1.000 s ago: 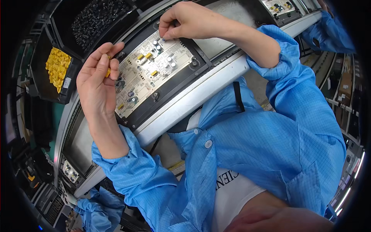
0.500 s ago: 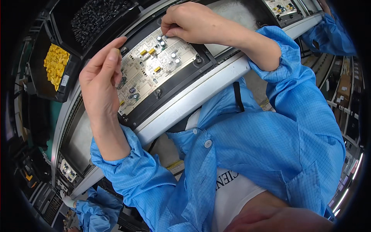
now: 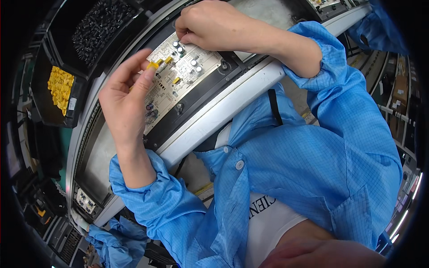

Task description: Assembling small components onto printed circuit boards at an assembly line workstation.

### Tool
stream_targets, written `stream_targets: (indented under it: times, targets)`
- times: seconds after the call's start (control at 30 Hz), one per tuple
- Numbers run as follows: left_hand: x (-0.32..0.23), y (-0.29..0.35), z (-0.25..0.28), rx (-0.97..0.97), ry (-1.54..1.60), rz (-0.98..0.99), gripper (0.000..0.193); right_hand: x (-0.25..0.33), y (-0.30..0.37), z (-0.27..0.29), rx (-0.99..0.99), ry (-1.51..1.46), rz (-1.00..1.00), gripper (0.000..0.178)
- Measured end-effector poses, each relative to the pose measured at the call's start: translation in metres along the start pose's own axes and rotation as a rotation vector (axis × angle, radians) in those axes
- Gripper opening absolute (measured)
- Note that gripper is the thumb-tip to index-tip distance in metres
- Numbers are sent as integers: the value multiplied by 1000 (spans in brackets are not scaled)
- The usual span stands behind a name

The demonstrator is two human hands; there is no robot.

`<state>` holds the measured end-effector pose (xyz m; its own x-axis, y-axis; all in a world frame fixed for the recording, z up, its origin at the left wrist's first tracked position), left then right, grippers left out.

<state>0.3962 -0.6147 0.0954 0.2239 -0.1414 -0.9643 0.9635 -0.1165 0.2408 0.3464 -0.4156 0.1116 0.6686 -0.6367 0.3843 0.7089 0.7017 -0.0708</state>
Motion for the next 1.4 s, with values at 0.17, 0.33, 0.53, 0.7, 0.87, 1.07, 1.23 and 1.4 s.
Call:
stream_targets:
  times: [0.17, 0.33, 0.53, 0.7, 0.87, 1.07, 1.23, 1.4]
  targets:
    - [-1, 4, -10, 44, -216, 11, 18, -4, 4, 9, 16, -113, 13, 18]
    - [-1, 15, -18, 58, -546, -219, 20, -14, -2, 7, -93, -544, -3, 19]
    - [0, 20, -24, -56, -832, -113, 12, -24, -15, -13, -111, -1527, -282, 27]
    - [-6, 19, -37, -96, -1052, -230, 7, -32, -17, -15, -176, -1665, -254, 20]
    - [-8, 19, -40, -90, -1170, -304, 7, -31, -20, -20, -221, -1721, -247, 18]
    - [-10, 18, -42, -77, -1248, -302, 8, -28, -20, -16, -240, -1702, -288, 21]
    - [-12, 13, -38, -56, -1211, -259, 9, -29, -25, -22, -237, -1767, -228, 16]
    - [-10, 12, -42, -38, -1195, -286, 8, -23, -24, -22, -216, -1719, -203, 10]
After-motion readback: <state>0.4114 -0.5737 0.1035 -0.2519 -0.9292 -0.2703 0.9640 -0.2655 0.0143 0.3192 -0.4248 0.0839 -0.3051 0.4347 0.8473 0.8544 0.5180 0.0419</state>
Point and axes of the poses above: each hand's wrist, its own y-axis away from the middle knuckle, its own z-axis out of the back of the hand, x = y × z, the point moved 3 cm from there along -y, towards the middle knuckle, and after that the axes turned 14 degrees about z, right-handed, at the moved point
